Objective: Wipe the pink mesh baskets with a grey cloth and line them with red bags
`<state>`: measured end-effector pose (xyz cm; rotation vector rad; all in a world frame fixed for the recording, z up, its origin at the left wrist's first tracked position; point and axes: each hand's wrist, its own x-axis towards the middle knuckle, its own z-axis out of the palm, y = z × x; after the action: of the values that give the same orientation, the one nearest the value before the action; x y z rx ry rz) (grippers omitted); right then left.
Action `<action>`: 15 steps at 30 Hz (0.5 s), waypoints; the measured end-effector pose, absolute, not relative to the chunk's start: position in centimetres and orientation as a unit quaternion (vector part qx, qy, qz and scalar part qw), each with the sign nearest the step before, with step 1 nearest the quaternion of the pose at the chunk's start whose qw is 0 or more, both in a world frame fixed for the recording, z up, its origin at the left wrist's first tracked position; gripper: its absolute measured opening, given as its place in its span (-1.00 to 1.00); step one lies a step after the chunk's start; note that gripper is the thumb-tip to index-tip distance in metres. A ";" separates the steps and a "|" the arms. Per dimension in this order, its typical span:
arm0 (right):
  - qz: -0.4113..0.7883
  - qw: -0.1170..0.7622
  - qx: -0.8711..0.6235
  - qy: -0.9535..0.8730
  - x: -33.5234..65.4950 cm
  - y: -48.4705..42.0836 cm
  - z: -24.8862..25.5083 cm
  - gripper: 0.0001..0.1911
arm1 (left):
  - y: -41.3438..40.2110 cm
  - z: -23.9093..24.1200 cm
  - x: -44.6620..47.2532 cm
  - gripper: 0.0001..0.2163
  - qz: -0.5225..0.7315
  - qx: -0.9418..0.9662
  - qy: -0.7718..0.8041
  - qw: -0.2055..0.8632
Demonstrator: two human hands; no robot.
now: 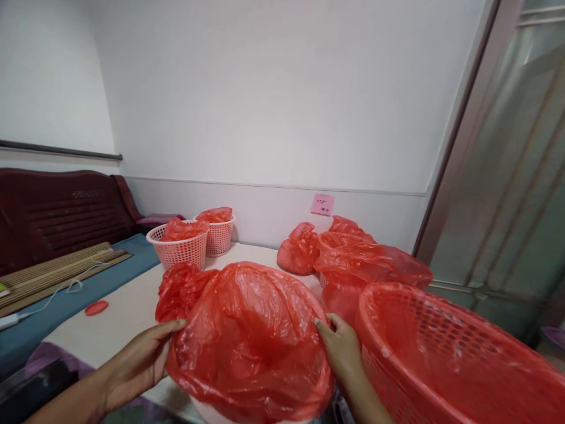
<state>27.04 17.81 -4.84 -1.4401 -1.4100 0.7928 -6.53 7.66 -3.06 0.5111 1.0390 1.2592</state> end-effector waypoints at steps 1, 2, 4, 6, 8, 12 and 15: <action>0.326 0.470 -0.587 -0.573 27.0 17.8 -4.9 -0.64 | 7.6 -3.4 -6.6 -0.87 0.561 0.206 0.456 0.660; 0.330 0.472 -0.586 -0.570 27.1 17.7 -4.9 -0.64 | 7.5 -3.8 -6.6 -0.86 0.560 0.189 0.456 0.665; 0.341 0.473 -0.588 -0.561 27.2 17.7 -5.0 -0.64 | 7.2 -4.8 -6.4 -0.83 0.551 0.166 0.450 0.683; 0.347 0.471 -0.594 -0.552 27.2 17.7 -5.0 -0.64 | 6.9 -5.7 -5.9 -0.81 0.546 0.157 0.428 0.703; 0.348 0.465 -0.600 -0.551 27.3 17.8 -5.0 -0.64 | 6.7 -6.5 -5.1 -0.79 0.554 0.157 0.399 0.713; 0.362 0.472 -0.593 -0.543 27.2 18.1 -5.3 -0.63 | 6.5 -7.1 -3.5 -0.78 0.580 0.169 0.371 0.705; 0.371 0.491 -0.581 -0.532 27.1 18.3 -5.6 -0.65 | 6.4 -6.9 -3.1 -0.80 0.598 0.200 0.372 0.681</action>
<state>27.12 18.26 -5.65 -1.4118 -1.2922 0.9004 -3.08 6.40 -6.89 0.4493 0.8358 1.3410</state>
